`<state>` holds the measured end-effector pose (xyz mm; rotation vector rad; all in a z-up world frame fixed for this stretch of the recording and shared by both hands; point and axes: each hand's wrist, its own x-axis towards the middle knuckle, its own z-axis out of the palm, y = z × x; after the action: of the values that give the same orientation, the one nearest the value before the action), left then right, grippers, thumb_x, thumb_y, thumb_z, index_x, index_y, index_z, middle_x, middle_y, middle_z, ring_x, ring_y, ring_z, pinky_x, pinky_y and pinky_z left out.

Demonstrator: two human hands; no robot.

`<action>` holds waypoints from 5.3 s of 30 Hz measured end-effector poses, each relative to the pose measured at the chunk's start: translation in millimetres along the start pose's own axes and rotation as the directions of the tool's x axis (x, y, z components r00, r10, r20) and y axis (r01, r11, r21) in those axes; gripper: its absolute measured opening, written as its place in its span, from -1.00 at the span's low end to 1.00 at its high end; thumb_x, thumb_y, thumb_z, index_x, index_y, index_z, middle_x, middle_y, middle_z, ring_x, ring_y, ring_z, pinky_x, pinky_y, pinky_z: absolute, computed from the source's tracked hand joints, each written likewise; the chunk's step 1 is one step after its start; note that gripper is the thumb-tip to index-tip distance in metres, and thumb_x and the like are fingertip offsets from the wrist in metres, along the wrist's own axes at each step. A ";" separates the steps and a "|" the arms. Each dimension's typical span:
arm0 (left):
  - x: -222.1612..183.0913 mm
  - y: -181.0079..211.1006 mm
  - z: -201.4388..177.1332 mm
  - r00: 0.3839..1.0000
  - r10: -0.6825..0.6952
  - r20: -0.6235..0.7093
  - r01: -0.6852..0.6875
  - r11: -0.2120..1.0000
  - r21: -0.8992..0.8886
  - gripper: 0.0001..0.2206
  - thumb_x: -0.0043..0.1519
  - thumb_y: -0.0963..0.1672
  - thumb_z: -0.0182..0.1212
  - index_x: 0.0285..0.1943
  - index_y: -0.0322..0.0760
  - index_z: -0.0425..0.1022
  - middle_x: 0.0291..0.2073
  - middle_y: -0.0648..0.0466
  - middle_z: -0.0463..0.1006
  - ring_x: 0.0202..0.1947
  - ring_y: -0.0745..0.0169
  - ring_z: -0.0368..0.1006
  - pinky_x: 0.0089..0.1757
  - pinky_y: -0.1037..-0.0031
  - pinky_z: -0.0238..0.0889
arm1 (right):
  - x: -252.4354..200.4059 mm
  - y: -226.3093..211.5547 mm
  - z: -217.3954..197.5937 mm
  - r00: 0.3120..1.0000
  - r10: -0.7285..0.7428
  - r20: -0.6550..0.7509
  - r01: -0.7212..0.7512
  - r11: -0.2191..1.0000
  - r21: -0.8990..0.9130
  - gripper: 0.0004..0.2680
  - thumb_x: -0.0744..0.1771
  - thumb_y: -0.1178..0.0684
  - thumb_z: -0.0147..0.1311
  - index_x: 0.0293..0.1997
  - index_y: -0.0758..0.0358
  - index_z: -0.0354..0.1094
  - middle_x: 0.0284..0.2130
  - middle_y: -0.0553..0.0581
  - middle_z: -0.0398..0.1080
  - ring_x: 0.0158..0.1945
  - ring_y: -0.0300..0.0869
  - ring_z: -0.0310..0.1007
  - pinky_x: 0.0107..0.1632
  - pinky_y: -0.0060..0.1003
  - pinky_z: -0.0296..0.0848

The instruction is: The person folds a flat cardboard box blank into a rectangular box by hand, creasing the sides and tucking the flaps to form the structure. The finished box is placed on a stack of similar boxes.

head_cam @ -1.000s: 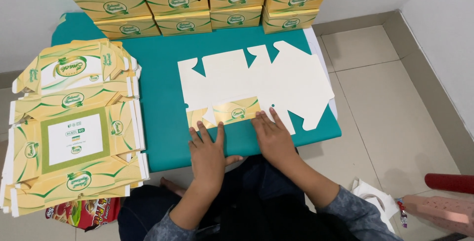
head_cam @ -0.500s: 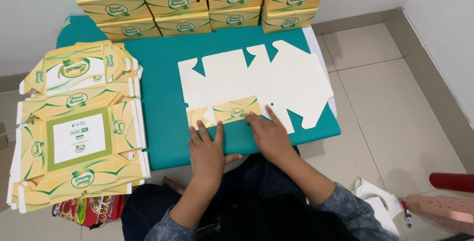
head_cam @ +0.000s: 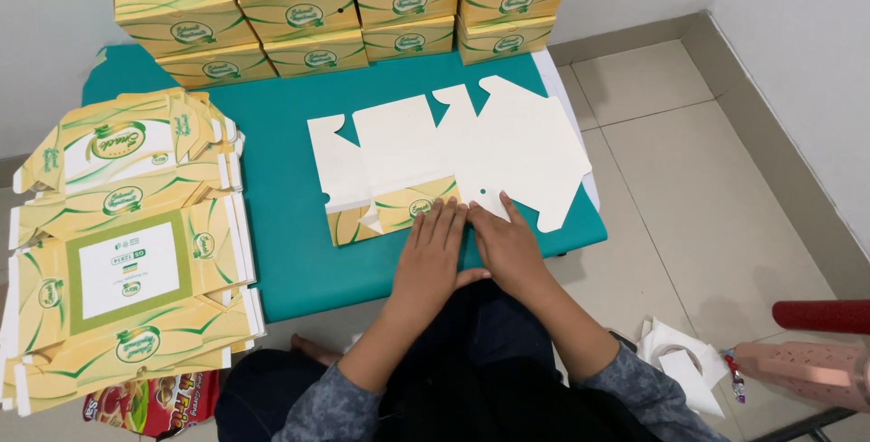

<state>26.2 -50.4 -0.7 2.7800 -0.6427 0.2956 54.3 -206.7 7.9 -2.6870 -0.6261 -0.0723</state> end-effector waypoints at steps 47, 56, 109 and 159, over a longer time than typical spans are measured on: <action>-27.0 -5.3 10.5 0.978 -0.161 0.131 0.133 0.971 0.200 -0.07 -0.13 0.39 -0.13 0.36 -0.04 0.17 0.20 -0.20 0.23 0.29 -0.32 0.04 0.13 -0.12 0.00 | -12.8 -4.2 31.5 0.939 -0.207 -0.275 0.176 0.975 -0.132 -0.71 0.31 0.22 -0.10 0.16 0.28 0.24 -0.09 0.15 0.46 0.05 -0.14 0.42 0.26 -0.09 0.17; -26.6 -5.6 7.7 0.975 -0.157 0.156 0.125 0.972 0.200 -0.08 -0.07 0.38 -0.11 0.39 -0.06 0.11 0.22 -0.22 0.20 0.30 -0.33 0.01 0.14 -0.13 -0.04 | -21.3 -15.1 3.0 0.941 -0.131 -0.313 0.109 0.990 -0.086 -0.72 0.28 0.25 -0.05 0.10 0.28 0.29 -0.16 0.16 0.50 -0.02 -0.13 0.46 0.27 -0.05 0.16; -52.7 10.5 0.9 0.988 -0.049 -0.146 0.079 0.976 0.204 -0.11 0.02 0.31 0.01 0.39 -0.26 0.03 0.34 -0.18 0.02 0.39 -0.20 -0.17 0.27 -0.02 -0.24 | -5.8 48.2 0.5 0.964 0.000 -0.267 0.007 1.000 0.028 -0.64 0.35 -0.08 -0.07 0.24 0.25 0.12 -0.12 0.17 0.31 -0.05 -0.02 0.27 -0.03 -0.10 0.26; -0.7 41.6 27.0 0.979 -0.111 0.171 0.080 0.981 0.179 -0.11 -0.08 0.34 0.00 0.27 -0.26 0.23 0.13 -0.24 0.29 0.21 -0.31 0.17 0.03 0.00 0.20 | -40.0 41.1 9.3 0.966 -0.216 -0.142 0.219 0.976 0.007 -0.69 0.34 0.14 -0.16 0.23 0.29 0.17 0.08 0.16 0.35 0.22 -0.08 0.24 0.28 -0.18 0.16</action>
<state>10.3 -94.3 -17.3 3.0171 -0.5440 0.0816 35.8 -254.0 -20.5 -2.5534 -0.8680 -0.3089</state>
